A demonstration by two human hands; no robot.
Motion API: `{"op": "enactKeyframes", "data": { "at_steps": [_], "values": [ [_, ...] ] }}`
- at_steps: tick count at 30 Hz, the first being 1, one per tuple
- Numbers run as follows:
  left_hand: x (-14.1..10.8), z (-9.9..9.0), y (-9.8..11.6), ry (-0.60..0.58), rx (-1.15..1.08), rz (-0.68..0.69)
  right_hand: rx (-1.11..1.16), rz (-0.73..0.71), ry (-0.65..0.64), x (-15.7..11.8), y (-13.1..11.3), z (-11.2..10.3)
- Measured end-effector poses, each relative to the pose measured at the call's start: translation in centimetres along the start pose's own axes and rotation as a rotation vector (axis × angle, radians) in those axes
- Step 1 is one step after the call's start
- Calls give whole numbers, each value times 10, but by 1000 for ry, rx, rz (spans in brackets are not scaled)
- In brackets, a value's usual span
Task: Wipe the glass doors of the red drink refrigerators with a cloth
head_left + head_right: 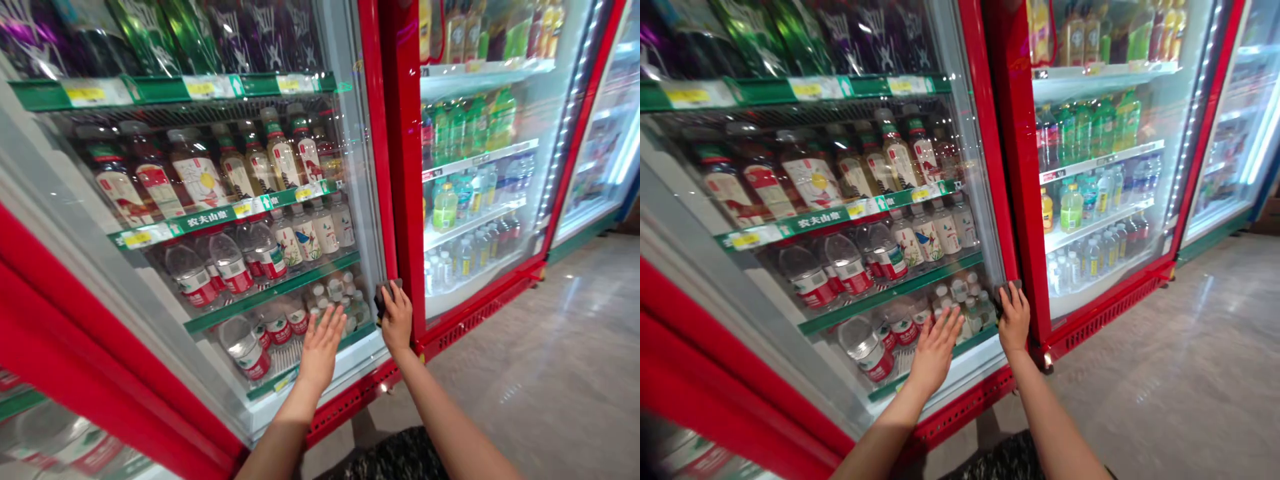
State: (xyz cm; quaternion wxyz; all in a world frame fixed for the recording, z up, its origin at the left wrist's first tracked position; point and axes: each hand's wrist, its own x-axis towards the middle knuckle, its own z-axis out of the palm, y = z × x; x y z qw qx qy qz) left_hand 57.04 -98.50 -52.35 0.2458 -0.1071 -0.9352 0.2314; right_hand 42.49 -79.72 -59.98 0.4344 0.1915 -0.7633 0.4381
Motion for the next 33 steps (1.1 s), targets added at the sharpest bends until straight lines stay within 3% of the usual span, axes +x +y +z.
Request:
{"op": "enactKeyframes", "data": {
  "at_steps": [3,10,15,21,24,28,30,33],
  "values": [
    [0,0,-1,-5,-12,11,7,61,-5,-21,8,3],
    [5,0,-4,-46,-75,12,-20,73,-42,23,4,-1],
    [7,2,-4,-37,-83,25,-15,158,-43,8,4,3],
    [9,0,-4,-41,-107,35,65,142,-53,25,9,1],
    [9,1,-4,-47,-108,38,104,194,-59,1,17,6],
    [8,6,-5,-37,-101,36,157,427,123,-38,28,24],
    [8,8,-5,-41,-98,35,160,451,145,-35,29,28],
    [8,9,-5,-50,-100,38,169,379,43,-17,25,25]
  ]
}}
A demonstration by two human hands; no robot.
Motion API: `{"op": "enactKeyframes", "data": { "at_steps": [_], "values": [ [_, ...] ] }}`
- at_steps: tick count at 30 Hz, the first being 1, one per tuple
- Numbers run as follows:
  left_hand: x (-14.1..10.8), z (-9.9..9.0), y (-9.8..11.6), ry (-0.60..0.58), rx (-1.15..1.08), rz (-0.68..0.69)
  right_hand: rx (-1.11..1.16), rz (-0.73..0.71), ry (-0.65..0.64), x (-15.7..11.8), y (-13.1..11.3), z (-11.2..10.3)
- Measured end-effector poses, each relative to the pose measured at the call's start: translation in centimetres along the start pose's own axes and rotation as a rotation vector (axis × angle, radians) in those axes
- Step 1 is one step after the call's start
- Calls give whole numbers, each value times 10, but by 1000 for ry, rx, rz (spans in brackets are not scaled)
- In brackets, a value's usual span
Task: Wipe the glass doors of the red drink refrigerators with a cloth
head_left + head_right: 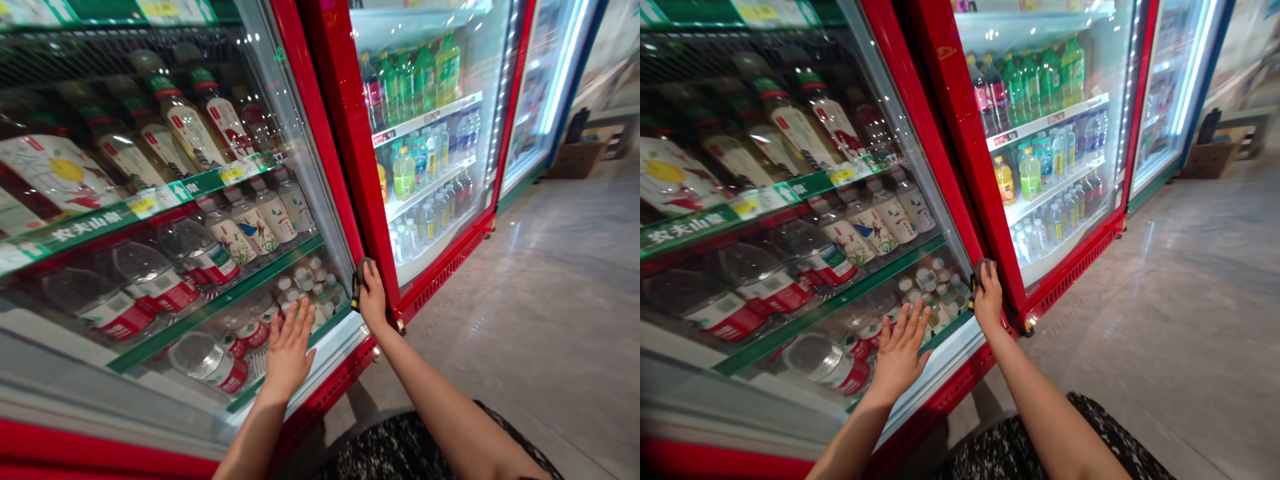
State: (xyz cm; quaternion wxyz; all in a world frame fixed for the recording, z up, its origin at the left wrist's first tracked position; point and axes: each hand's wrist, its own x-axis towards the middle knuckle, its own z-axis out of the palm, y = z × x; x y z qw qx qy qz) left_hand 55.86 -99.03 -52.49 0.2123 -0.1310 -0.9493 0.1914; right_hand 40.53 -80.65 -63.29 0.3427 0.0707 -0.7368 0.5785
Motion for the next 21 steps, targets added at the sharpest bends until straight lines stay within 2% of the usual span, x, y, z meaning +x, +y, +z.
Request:
{"op": "enactKeyframes", "data": {
  "at_steps": [3,6,9,13,15,17,21],
  "values": [
    [0,-2,1,-6,-3,-3,-24,0,-66,-9,-3,-1],
    [1,-3,2,-13,-9,-7,2,129,35,-35,3,8],
    [1,-3,2,-22,-14,-9,20,177,78,-39,-3,19],
    [1,-1,3,-31,-15,-15,-37,40,-71,-26,-33,16],
    [1,-2,4,-32,-18,-10,-55,-65,-165,-33,-41,10],
    [1,-2,4,-32,-19,-10,-41,-96,-193,-48,-40,9],
    [0,-2,4,-38,-14,-8,17,82,-41,-66,-30,18]
  ]
}}
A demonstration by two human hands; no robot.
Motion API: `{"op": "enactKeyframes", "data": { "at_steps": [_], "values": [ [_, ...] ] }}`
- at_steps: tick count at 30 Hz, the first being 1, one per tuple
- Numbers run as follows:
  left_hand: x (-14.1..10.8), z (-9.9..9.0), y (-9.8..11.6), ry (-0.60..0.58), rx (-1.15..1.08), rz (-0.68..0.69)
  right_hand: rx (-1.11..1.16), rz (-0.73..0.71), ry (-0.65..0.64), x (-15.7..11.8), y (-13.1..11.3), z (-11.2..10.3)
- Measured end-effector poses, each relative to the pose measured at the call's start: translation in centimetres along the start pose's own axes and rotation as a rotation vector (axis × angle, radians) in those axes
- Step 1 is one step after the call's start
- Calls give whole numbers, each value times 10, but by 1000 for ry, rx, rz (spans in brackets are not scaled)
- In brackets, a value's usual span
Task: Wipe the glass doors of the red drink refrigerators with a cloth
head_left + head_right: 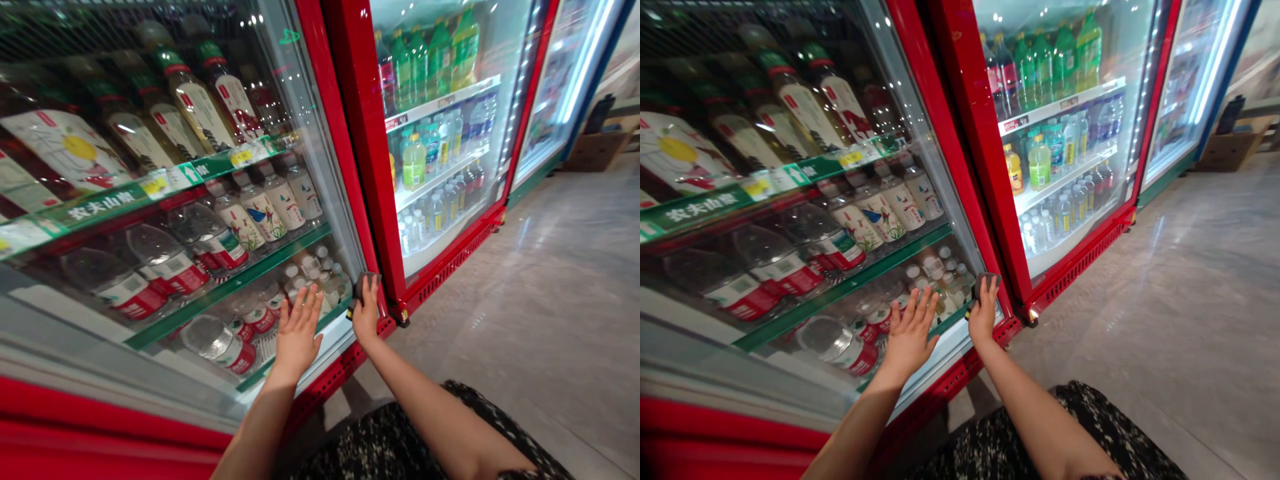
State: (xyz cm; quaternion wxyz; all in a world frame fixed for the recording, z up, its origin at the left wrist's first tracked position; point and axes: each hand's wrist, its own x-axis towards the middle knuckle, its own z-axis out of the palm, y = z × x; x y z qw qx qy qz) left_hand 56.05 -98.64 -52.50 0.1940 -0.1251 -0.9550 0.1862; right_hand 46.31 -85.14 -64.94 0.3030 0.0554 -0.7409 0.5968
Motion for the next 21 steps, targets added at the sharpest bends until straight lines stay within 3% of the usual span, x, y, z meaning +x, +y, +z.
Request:
{"op": "enactKeyframes", "data": {
  "at_steps": [2,8,13,15,17,19,21],
  "values": [
    [-1,1,0,-5,5,6,-14,2,-5,1,-2,4],
    [0,1,1,-28,21,3,-79,-273,-225,-5,-5,-7],
    [-7,-5,0,-34,25,31,-61,-235,-168,-4,-14,-8],
    [-18,-7,-2,-35,31,50,-57,-273,-201,-5,-24,-6],
    [-35,-7,-6,-28,44,37,-53,-404,-301,-9,-31,-7],
    [-55,-5,-11,-9,59,-6,-52,-549,-391,-16,-29,-11],
    [-76,-2,-18,20,67,-61,-56,-604,-394,-19,-21,-15]
  ]
}}
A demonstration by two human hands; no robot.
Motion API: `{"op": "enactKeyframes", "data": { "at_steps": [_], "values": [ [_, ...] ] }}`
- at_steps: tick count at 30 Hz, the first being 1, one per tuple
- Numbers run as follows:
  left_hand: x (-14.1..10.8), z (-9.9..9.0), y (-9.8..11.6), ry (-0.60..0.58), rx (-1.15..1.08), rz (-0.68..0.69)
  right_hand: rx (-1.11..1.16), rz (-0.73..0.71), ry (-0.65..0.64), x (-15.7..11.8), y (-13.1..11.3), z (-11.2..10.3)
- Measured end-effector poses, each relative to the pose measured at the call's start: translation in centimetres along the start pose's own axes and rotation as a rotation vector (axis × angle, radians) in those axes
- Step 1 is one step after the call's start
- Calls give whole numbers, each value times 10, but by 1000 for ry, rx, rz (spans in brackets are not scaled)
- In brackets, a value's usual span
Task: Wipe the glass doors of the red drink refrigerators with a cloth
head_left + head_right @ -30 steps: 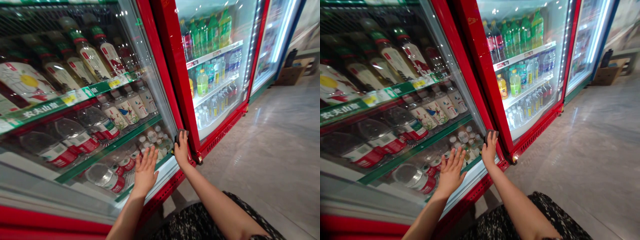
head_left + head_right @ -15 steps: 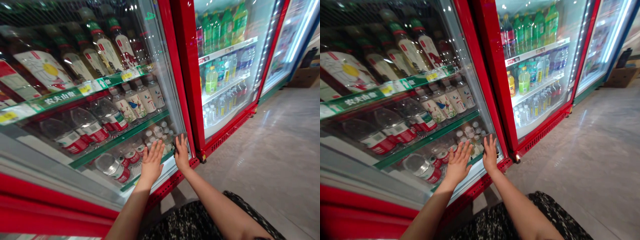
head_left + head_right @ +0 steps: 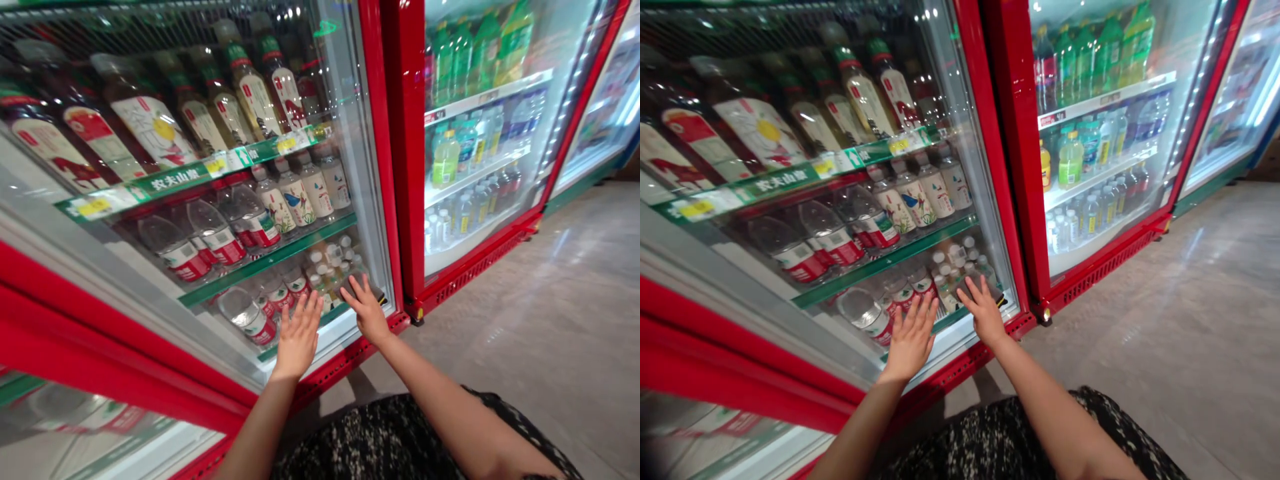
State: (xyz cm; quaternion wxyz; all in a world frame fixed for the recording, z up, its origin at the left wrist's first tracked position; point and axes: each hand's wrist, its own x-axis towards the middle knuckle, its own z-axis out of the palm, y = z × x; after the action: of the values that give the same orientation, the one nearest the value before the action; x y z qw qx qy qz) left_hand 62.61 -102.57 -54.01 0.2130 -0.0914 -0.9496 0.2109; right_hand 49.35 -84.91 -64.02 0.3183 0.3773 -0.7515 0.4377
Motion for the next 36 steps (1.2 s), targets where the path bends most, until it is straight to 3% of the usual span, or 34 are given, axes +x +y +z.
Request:
{"op": "enactKeyframes", "data": {
  "at_steps": [5,9,13,17,21,24,27,31,33,36],
  "values": [
    [-41,4,-21,42,14,-170,-53,141,164,9,2,4],
    [-57,5,-33,5,26,-233,-76,-2,66,14,-22,18],
    [-61,12,-40,-30,32,-225,-123,-209,-85,-8,-22,22],
    [-62,20,-41,-8,30,-215,-90,-113,37,-6,-16,21],
    [-64,22,-39,55,47,-210,-100,22,144,17,-41,31],
    [-64,22,-39,88,75,-199,-150,-76,44,16,-53,32],
    [-64,22,-39,101,89,-195,-222,-232,-93,4,-43,24],
    [-64,24,-37,122,99,-208,-233,-146,-23,10,-32,15],
    [-64,24,-36,125,100,-210,-201,-106,38,18,-40,19],
    [-64,23,-34,106,86,-213,-208,-180,1,19,-57,29]
  ]
}}
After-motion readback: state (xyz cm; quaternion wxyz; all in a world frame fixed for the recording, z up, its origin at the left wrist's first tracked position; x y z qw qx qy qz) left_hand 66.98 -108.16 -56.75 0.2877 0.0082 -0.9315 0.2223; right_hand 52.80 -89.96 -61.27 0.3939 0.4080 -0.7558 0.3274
